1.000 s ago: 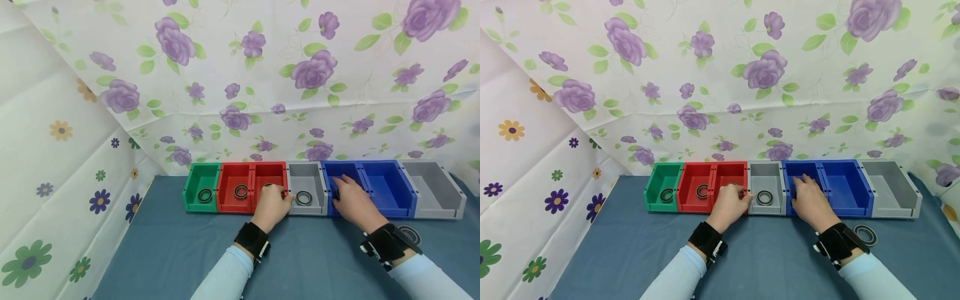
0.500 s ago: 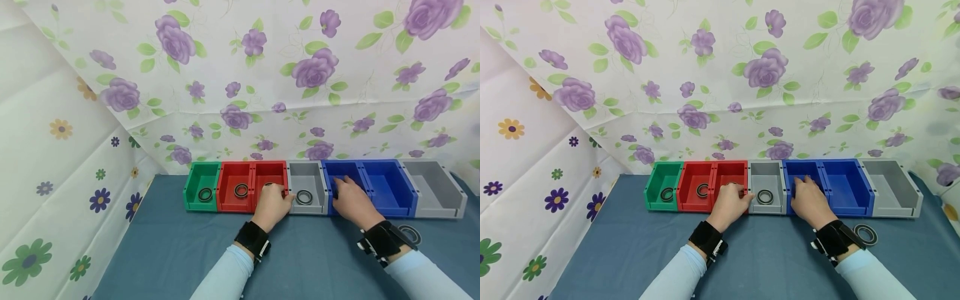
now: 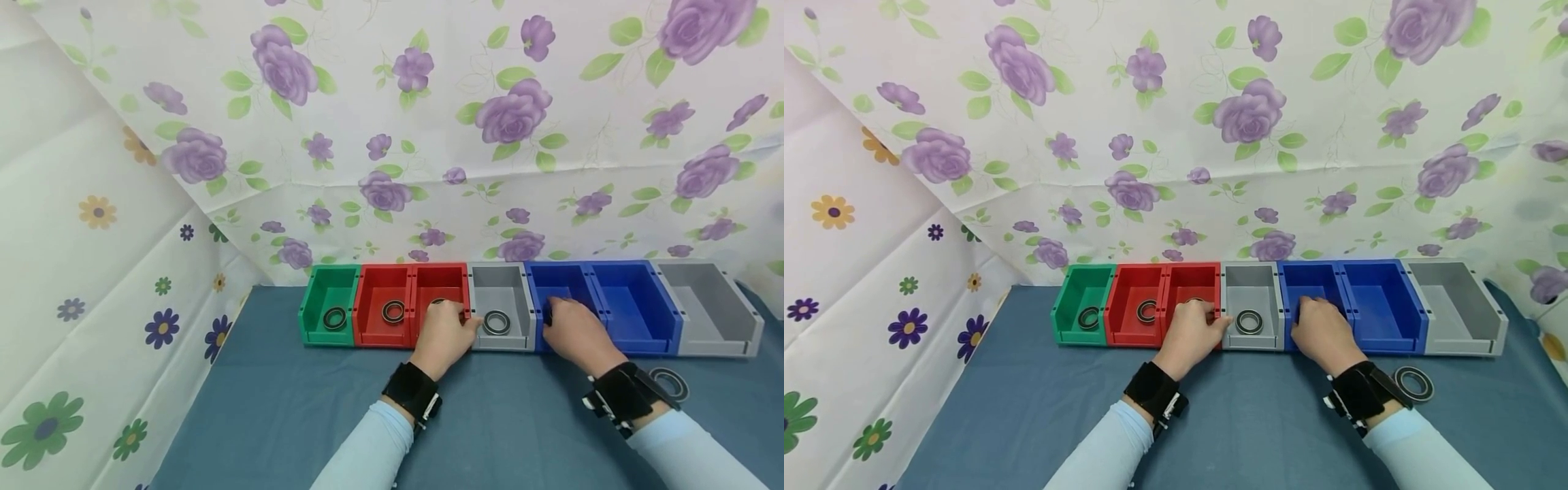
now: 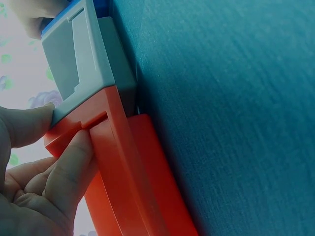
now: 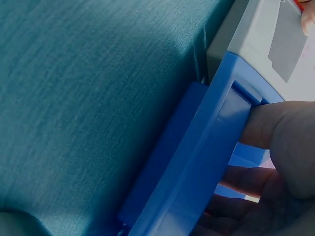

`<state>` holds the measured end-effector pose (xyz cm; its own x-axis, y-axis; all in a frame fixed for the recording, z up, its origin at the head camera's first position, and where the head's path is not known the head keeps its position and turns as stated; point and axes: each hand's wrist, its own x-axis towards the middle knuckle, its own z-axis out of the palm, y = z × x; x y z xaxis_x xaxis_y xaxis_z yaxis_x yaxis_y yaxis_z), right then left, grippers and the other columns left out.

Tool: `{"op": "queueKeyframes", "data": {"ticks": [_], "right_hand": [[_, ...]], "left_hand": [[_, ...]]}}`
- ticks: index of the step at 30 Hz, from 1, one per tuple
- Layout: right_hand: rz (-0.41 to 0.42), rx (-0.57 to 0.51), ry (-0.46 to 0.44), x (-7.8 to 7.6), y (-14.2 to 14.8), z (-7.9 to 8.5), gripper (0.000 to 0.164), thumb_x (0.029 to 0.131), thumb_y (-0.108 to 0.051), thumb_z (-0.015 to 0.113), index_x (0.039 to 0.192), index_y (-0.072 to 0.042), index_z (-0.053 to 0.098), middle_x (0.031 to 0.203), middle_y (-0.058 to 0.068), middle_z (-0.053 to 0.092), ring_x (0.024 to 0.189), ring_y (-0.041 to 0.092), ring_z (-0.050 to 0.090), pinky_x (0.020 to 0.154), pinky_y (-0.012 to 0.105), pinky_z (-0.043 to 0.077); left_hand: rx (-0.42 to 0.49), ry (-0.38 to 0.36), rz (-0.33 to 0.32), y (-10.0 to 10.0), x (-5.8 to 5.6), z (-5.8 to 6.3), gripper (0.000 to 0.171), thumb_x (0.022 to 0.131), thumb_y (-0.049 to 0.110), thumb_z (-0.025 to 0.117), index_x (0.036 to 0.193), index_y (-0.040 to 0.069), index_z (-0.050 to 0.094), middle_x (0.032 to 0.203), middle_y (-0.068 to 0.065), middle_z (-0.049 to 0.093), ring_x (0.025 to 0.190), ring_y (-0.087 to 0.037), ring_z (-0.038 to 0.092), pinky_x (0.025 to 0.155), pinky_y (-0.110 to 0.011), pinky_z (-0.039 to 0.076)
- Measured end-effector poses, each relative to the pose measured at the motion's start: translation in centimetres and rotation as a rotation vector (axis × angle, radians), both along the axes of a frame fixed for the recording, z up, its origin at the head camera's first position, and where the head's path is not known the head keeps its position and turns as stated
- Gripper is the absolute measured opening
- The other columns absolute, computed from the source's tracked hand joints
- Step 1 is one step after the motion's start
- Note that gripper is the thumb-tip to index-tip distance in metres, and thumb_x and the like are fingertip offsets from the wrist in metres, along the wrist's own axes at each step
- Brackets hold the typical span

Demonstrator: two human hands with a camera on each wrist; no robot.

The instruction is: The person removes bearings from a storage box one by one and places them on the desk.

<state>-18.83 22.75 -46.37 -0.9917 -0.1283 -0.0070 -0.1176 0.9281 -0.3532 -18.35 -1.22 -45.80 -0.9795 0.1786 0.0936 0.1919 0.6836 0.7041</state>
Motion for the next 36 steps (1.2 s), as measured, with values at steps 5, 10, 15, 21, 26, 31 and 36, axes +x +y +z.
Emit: {"op": "queueKeyframes", "data": {"ticks": [5, 10, 15, 21, 26, 31, 36], "right_hand": [[0.000, -0.006, -0.009, -0.11, 0.05, -0.10, 0.035, 0.083, -0.016, 0.064, 0.108, 0.006, 0.055, 0.092, 0.021, 0.058, 0.076, 0.028, 0.054, 0.067, 0.049, 0.046], [-0.002, -0.014, -0.026, -0.19, 0.05, -0.13, 0.036, 0.083, -0.016, 0.063, 0.110, 0.006, 0.054, 0.094, 0.021, 0.059, 0.072, 0.025, 0.053, 0.065, 0.047, 0.046], [-0.003, -0.028, -0.052, -0.21, -0.07, -0.21, 0.041, 0.084, -0.015, 0.062, 0.118, 0.006, 0.052, 0.105, 0.026, 0.058, 0.082, 0.030, 0.057, 0.072, 0.050, 0.047], [-0.012, -0.041, -0.075, -0.32, -0.20, -0.09, 0.040, 0.084, -0.012, 0.061, 0.119, 0.006, 0.052, 0.105, 0.026, 0.058, 0.084, 0.031, 0.057, 0.071, 0.048, 0.048], [-0.029, -0.041, -0.084, -0.44, -0.19, 0.02, 0.014, 0.081, -0.009, 0.060, 0.091, -0.001, 0.056, 0.075, 0.010, 0.053, 0.063, 0.023, 0.048, 0.052, 0.034, 0.041], [-0.033, -0.032, -0.063, -0.59, -0.23, -0.05, 0.009, 0.077, -0.006, 0.060, 0.085, -0.003, 0.056, 0.073, 0.008, 0.051, 0.062, 0.023, 0.047, 0.051, 0.034, 0.039], [-0.044, -0.044, -0.078, -0.66, -0.22, 0.11, 0.007, 0.077, -0.004, 0.059, 0.083, -0.004, 0.056, 0.072, 0.007, 0.050, 0.060, 0.022, 0.047, 0.050, 0.033, 0.039]], "left_hand": [[-0.006, 0.010, 0.000, -0.03, -0.07, -0.14, 0.021, 0.086, 0.035, 0.066, 0.087, 0.015, 0.067, 0.058, 0.003, 0.048, 0.053, -0.010, 0.048, 0.046, -0.025, 0.041], [-0.008, 0.015, -0.001, -0.02, -0.14, -0.23, 0.022, 0.086, 0.035, 0.066, 0.089, 0.013, 0.067, 0.058, 0.003, 0.048, 0.052, -0.010, 0.048, 0.045, -0.024, 0.041], [-0.004, 0.014, -0.004, -0.04, -0.12, -0.31, 0.021, 0.086, 0.035, 0.066, 0.087, 0.014, 0.067, 0.056, 0.003, 0.047, 0.050, -0.010, 0.048, 0.044, -0.025, 0.041], [-0.001, 0.014, -0.004, -0.10, -0.08, -0.27, 0.020, 0.086, 0.035, 0.065, 0.085, 0.015, 0.066, 0.056, 0.002, 0.047, 0.050, -0.010, 0.048, 0.044, -0.025, 0.040], [0.000, 0.013, -0.006, -0.14, -0.07, -0.27, 0.020, 0.086, 0.034, 0.065, 0.087, 0.014, 0.067, 0.056, 0.002, 0.047, 0.050, -0.010, 0.048, 0.044, -0.025, 0.040], [0.001, 0.010, -0.006, -0.12, -0.10, -0.29, 0.021, 0.086, 0.036, 0.065, 0.084, 0.015, 0.066, 0.056, 0.003, 0.047, 0.051, -0.010, 0.048, 0.045, -0.025, 0.040], [-0.001, 0.012, -0.006, -0.12, -0.14, -0.27, 0.021, 0.086, 0.036, 0.065, 0.083, 0.016, 0.066, 0.056, 0.002, 0.047, 0.051, -0.010, 0.048, 0.044, -0.025, 0.040]]}}
